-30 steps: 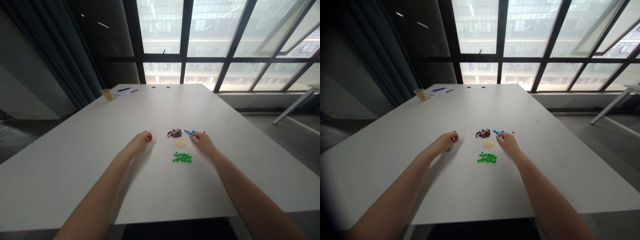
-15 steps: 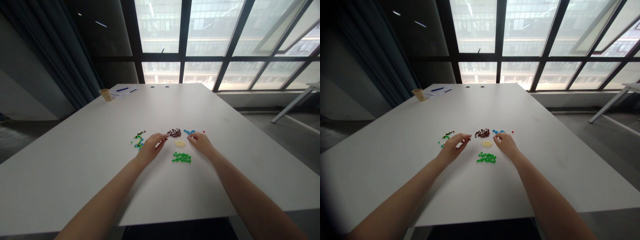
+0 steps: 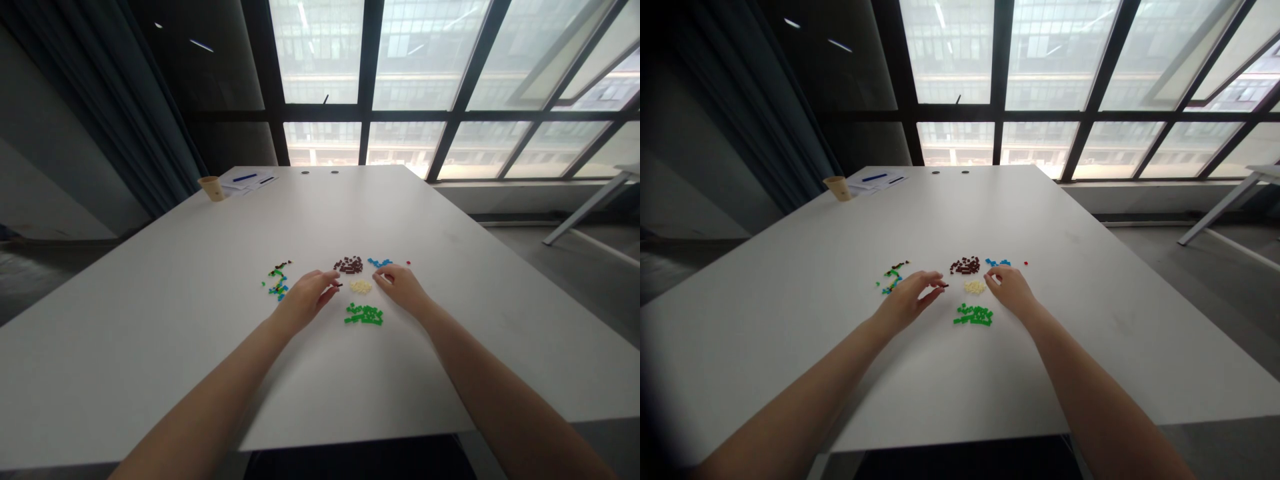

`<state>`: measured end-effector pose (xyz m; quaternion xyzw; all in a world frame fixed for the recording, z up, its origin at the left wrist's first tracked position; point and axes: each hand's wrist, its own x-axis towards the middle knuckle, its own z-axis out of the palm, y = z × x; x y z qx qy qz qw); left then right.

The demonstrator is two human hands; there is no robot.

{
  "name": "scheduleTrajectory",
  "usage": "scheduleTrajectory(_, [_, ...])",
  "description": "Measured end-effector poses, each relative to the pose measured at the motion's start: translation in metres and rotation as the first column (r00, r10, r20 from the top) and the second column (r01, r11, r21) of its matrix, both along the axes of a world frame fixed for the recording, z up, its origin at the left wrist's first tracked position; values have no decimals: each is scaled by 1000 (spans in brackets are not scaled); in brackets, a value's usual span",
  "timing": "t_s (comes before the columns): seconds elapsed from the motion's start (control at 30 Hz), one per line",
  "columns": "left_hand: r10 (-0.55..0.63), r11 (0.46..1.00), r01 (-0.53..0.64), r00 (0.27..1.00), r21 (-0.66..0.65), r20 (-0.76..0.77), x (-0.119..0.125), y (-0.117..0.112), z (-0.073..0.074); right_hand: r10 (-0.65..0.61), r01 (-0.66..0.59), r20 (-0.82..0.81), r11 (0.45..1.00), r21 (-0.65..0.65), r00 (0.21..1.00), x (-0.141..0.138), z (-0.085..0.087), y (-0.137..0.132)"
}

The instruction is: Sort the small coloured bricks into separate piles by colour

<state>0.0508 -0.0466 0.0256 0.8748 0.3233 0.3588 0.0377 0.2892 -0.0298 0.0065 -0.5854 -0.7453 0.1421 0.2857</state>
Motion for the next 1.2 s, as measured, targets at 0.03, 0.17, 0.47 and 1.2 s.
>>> scheduleTrajectory(0.03, [-3, 1000, 3, 1000, -1, -5, 0, 0, 0, 2, -2, 3, 1000, 3, 1000, 0, 0, 0])
scheduleTrajectory(0.17, [-4, 1000, 5, 1000, 8, -22, 1, -1, -1, 8, -8, 8, 1000, 21, 1000, 0, -3, 1])
scheduleTrajectory(0.47, [-33, 999, 33, 998, 16, -47, 3, -2, -4, 220, -195, -95, 956, 220, 971, -15, 7, -12])
scheduleTrajectory(1.2, [181, 962, -222, 955, -157, -236, -11, 10, -3, 132, -119, -37, 960, 252, 991, -28, 0, -11])
